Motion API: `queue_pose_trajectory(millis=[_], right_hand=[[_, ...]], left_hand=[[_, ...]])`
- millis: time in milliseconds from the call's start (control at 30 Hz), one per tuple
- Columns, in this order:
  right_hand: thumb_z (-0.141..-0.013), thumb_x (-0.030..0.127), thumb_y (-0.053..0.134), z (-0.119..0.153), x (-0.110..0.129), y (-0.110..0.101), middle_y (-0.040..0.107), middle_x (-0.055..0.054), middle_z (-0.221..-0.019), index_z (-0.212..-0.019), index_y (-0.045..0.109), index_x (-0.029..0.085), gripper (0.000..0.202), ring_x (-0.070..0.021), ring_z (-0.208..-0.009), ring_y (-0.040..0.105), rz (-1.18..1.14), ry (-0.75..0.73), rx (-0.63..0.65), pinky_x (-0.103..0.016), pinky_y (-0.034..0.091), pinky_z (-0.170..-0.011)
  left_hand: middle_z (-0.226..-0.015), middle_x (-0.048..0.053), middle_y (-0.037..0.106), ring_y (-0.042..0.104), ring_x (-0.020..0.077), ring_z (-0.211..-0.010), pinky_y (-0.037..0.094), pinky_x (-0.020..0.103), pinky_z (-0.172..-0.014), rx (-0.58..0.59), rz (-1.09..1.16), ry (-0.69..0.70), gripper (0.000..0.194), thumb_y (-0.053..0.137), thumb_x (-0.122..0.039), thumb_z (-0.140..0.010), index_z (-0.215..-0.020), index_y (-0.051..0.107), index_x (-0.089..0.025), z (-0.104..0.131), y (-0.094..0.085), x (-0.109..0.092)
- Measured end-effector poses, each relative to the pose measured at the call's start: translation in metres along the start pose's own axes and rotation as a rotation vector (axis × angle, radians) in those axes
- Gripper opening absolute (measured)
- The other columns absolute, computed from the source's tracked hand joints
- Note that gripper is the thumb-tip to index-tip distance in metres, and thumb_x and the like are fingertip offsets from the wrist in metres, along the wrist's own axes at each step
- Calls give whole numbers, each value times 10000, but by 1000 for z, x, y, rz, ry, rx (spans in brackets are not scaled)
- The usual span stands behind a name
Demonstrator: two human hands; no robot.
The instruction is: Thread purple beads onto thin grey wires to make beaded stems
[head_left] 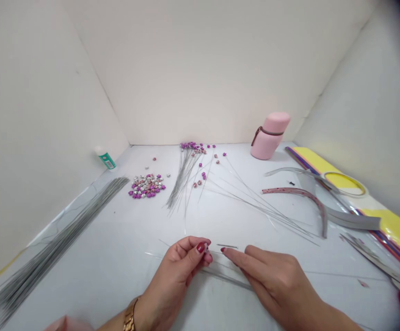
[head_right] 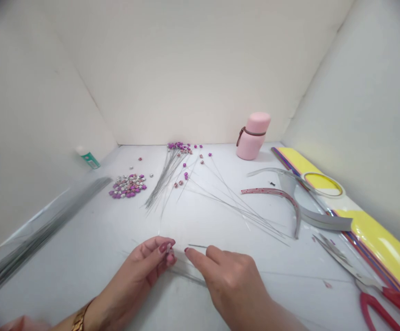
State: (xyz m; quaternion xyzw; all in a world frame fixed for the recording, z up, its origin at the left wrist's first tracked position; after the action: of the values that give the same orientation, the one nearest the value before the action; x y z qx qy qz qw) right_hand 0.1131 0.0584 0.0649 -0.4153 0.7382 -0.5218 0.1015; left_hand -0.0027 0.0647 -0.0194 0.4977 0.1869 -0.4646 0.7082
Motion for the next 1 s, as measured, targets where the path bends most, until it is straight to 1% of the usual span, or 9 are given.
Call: queue_pose_trajectory(millis=[167, 400, 533, 667, 733, 867, 1000], right_hand=[[-822, 109, 338, 1, -5, 5, 538, 7, -556, -1019, 592, 199, 333, -92, -450, 514, -77, 60, 52, -163, 386, -442], [-836, 137, 328, 3, -11, 11, 578, 0, -598, -1031, 586, 220, 334, -99, -491, 549, -145, 127, 97, -169, 418, -469], [-837, 140, 336, 3, -11, 10, 579, -2, -604, -1043, 581, 222, 331, -102, -491, 549, -161, 124, 88, -174, 418, -466], [-835, 128, 333, 2, -9, 8, 557, 5, -580, -1028, 585, 218, 330, -96, -468, 533, -118, 97, 71, -168, 400, -450], [-832, 121, 334, 2, -7, 8, 544, 10, -566, -1030, 580, 213, 329, -94, -458, 525, -84, 71, 66, -168, 386, -443], [-836, 122, 350, 4, -5, 9, 538, 14, -549, -1001, 578, 200, 293, -98, -449, 517, -27, 50, 71, -184, 356, -441], [-844, 117, 352, 4, 3, 8, 526, 18, -509, -917, 592, 178, 257, -102, -423, 499, -27, 1, 42, -205, 322, -423]], left_hand=[[-719, 27, 575, 521, 101, -701, 401, 240, -762, 40, 55, -17, 125, 553, -221, -774, -816, 623, -125, 1, 5, 1], [-727, 26, 572, 524, 99, -705, 404, 232, -766, 58, 91, -38, 134, 555, -237, -773, -813, 632, -134, 2, 7, 3], [-728, 25, 570, 524, 96, -707, 401, 234, -770, 63, 92, -47, 146, 524, -231, -795, -842, 620, -131, 1, 8, 4], [-735, 20, 571, 526, 96, -710, 395, 242, -783, 44, 75, -39, 122, 543, -221, -783, -827, 617, -134, 1, 5, 4], [-720, 18, 582, 527, 100, -704, 397, 237, -764, 24, 12, -14, 116, 557, -228, -771, -818, 617, -140, 1, 3, 2], [-678, 14, 612, 527, 104, -665, 391, 207, -687, -22, -217, 62, 120, 581, -262, -748, -789, 629, -159, 1, 0, -6], [-654, 18, 631, 543, 124, -648, 396, 219, -655, 9, -372, 85, 124, 622, -277, -702, -734, 647, -160, 1, 5, -7]])
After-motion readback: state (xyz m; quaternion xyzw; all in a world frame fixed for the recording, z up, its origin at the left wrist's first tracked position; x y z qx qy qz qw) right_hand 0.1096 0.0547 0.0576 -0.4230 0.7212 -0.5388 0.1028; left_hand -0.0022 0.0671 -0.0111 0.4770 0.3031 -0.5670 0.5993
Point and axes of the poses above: each hand's wrist, its own z-axis away from the middle knuckle, its own y-axis out of the palm, x = y × z, the point moved 9 cm from there along -z, towards the middle knuckle
